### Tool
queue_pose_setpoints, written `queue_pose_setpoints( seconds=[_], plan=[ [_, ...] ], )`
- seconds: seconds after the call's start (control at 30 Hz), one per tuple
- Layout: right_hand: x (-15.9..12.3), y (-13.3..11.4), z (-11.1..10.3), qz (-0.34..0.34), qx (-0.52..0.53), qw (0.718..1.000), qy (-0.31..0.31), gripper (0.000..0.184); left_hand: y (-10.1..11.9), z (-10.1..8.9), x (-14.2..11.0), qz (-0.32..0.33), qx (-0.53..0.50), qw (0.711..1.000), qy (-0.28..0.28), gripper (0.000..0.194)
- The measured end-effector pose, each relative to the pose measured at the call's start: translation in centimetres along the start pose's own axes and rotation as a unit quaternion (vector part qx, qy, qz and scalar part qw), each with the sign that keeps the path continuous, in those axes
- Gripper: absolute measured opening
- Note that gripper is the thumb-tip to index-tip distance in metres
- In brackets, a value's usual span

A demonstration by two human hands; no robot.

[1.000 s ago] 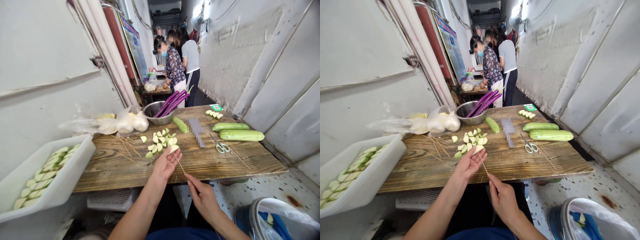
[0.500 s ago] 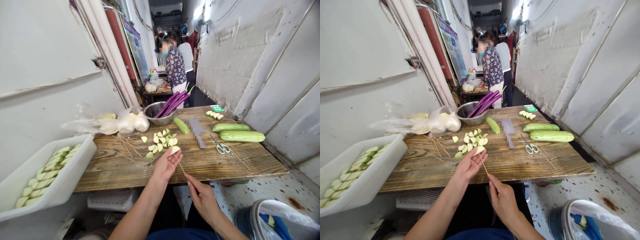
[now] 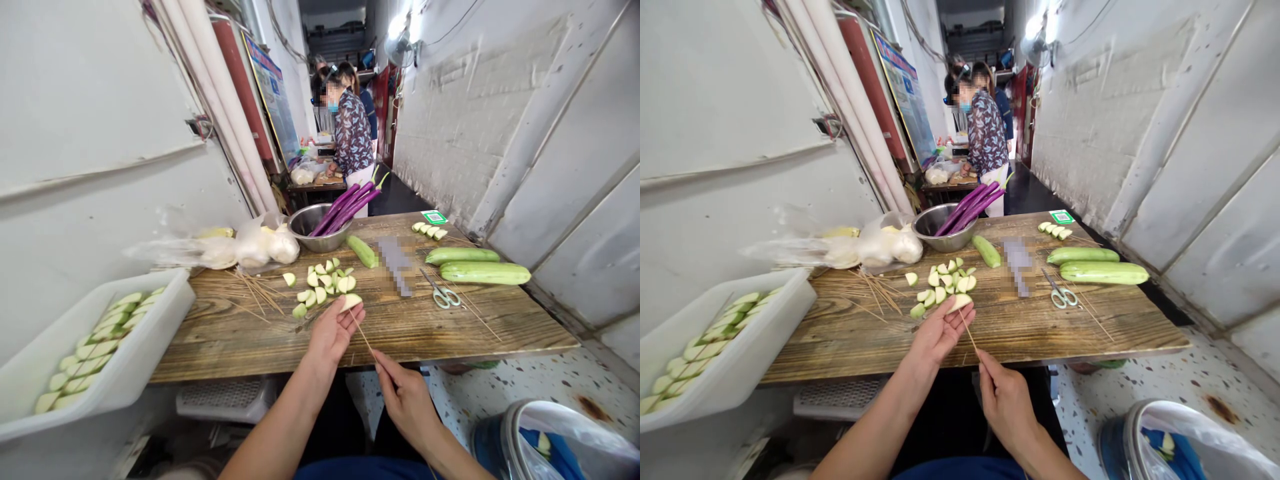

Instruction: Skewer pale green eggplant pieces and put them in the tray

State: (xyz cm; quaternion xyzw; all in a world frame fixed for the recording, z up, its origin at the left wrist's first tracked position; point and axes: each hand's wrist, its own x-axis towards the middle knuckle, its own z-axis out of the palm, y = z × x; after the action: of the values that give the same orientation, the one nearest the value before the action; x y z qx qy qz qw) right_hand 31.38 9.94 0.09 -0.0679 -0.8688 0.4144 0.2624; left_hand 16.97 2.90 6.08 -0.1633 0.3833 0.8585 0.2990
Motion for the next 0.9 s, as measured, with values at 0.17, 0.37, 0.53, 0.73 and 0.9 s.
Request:
queue_pose_setpoints(
  seconds=[0.17,0.37,0.53,0.73,0.9],
  plan=[
    [0.1,-0.3,0.0,-0.001,-0.004,1.0,0.002,0.034,-0.3,-0.4,0.4,0.027,0.019,0.999,-0.012,0.014],
    [0.4,-0.5,0.1,0.006,-0.017,1.0,0.0,0.035,-0.6,-0.8,0.8,0.058,0.03,0.998,-0.019,0.011],
    [0.4,-0.5,0.1,0.006,-0.033,0.999,-0.005,0.036,-0.5,-0.8,0.8,0.07,0.062,0.995,-0.03,0.007],
    [0.5,-0.7,0.0,0.006,-0.045,0.999,-0.001,0.035,-0.6,-1.0,1.0,0.057,0.061,0.996,-0.028,0.006],
    [0.7,-0.8,0.0,0.01,-0.048,0.999,-0.003,0.036,-0.7,-1.1,1.1,0.046,0.058,0.997,-0.025,0.006]
  ],
)
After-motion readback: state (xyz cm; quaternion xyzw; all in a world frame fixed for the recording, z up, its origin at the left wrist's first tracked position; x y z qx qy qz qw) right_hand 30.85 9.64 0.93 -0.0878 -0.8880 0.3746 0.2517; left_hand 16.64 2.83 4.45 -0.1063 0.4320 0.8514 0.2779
